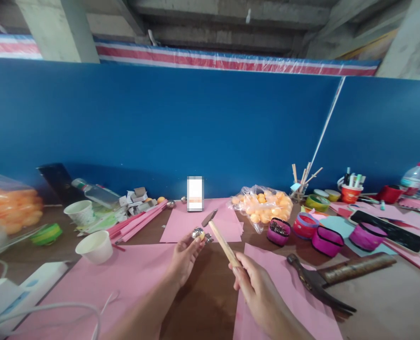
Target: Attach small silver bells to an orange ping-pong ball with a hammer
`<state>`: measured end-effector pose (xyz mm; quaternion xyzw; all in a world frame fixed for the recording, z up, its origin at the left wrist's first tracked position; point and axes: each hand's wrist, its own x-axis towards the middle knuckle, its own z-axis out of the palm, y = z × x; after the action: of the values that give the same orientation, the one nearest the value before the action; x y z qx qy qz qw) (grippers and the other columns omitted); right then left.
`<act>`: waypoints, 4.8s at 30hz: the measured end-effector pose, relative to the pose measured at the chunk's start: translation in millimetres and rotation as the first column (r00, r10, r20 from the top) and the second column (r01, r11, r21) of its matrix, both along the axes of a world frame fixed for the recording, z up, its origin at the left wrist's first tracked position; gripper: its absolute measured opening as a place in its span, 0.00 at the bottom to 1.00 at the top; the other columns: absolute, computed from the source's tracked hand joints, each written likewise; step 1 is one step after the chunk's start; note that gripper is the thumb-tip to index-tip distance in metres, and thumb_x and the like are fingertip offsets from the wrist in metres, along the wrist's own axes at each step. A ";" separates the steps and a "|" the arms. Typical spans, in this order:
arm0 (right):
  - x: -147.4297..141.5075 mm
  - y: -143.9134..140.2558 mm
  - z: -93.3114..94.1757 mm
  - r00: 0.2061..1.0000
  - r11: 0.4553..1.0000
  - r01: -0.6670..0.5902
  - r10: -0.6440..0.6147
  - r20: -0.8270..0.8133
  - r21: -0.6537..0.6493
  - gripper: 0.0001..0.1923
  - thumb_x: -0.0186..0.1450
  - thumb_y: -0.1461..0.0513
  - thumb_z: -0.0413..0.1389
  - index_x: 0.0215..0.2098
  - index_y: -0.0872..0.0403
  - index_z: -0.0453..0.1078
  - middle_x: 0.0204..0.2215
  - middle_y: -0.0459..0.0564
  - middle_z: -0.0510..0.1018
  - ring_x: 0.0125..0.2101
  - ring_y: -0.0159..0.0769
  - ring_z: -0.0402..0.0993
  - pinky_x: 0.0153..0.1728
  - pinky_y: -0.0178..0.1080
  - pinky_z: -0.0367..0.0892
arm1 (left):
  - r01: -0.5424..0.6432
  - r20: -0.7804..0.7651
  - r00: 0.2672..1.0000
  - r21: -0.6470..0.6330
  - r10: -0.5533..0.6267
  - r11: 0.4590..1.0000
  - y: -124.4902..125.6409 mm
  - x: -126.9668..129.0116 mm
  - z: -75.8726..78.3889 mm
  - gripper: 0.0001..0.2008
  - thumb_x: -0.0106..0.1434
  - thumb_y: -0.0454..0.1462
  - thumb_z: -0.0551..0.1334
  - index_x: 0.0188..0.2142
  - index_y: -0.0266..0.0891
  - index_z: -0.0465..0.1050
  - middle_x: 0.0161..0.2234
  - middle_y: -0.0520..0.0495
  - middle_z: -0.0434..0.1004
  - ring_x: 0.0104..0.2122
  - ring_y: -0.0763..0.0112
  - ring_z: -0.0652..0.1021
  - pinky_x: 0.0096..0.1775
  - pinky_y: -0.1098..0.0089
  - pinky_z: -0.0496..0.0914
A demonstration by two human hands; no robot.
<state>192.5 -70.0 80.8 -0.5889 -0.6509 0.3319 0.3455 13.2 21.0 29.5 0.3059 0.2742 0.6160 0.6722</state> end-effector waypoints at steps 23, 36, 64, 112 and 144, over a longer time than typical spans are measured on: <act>-1.8 2.2 -1.2 0.995 0.998 0.005 -0.012 -0.095 -0.069 0.19 0.62 0.50 0.43 0.42 0.54 0.63 0.21 0.43 0.68 0.16 0.26 0.59 0.16 0.28 0.57 | 0.091 0.154 0.985 -0.066 -0.080 0.994 -0.2 -3.9 0.5 0.13 0.55 0.35 0.61 0.42 0.37 0.68 0.38 0.43 0.75 0.39 0.69 0.75 0.43 0.70 0.68; -6.3 1.8 -2.4 0.992 0.997 -0.007 -0.004 -0.130 -0.080 0.18 0.63 0.51 0.42 0.41 0.54 0.63 0.20 0.42 0.67 0.15 0.25 0.59 0.17 0.28 0.55 | 0.166 0.168 0.975 -0.120 -0.145 0.979 -2.3 -5.0 2.2 0.13 0.58 0.40 0.57 0.39 0.32 0.69 0.41 0.36 0.74 0.37 0.69 0.76 0.41 0.69 0.69; -7.9 1.1 -3.0 0.999 1.000 0.004 -0.004 -0.041 -0.001 0.19 0.63 0.51 0.43 0.43 0.54 0.64 0.21 0.44 0.70 0.17 0.27 0.62 0.17 0.30 0.57 | 0.145 0.260 0.961 -0.164 -0.099 0.976 0.4 -5.6 1.7 0.12 0.57 0.38 0.60 0.38 0.31 0.70 0.38 0.39 0.75 0.39 0.68 0.75 0.43 0.71 0.70; -12.5 0.9 -1.3 1.000 1.000 -0.018 0.018 0.006 0.019 0.17 0.64 0.53 0.43 0.45 0.52 0.63 0.24 0.45 0.72 0.18 0.28 0.63 0.19 0.30 0.59 | 0.052 0.317 0.948 -0.196 0.013 0.979 3.4 -6.3 4.2 0.03 0.55 0.31 0.61 0.31 0.31 0.71 0.33 0.43 0.76 0.38 0.69 0.76 0.46 0.71 0.69; -14.7 0.4 -3.4 1.000 0.999 -0.016 0.017 -0.008 0.030 0.17 0.64 0.53 0.43 0.44 0.53 0.63 0.24 0.46 0.72 0.18 0.28 0.63 0.20 0.30 0.60 | 0.102 0.298 0.954 -0.269 -0.018 0.958 3.9 -5.6 1.8 0.09 0.58 0.36 0.58 0.34 0.29 0.70 0.36 0.39 0.74 0.34 0.72 0.75 0.39 0.73 0.71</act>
<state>177.8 -69.6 77.4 -0.5769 -0.6593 0.3272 0.3542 7.6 24.9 31.2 0.1210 0.2472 0.5883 0.7604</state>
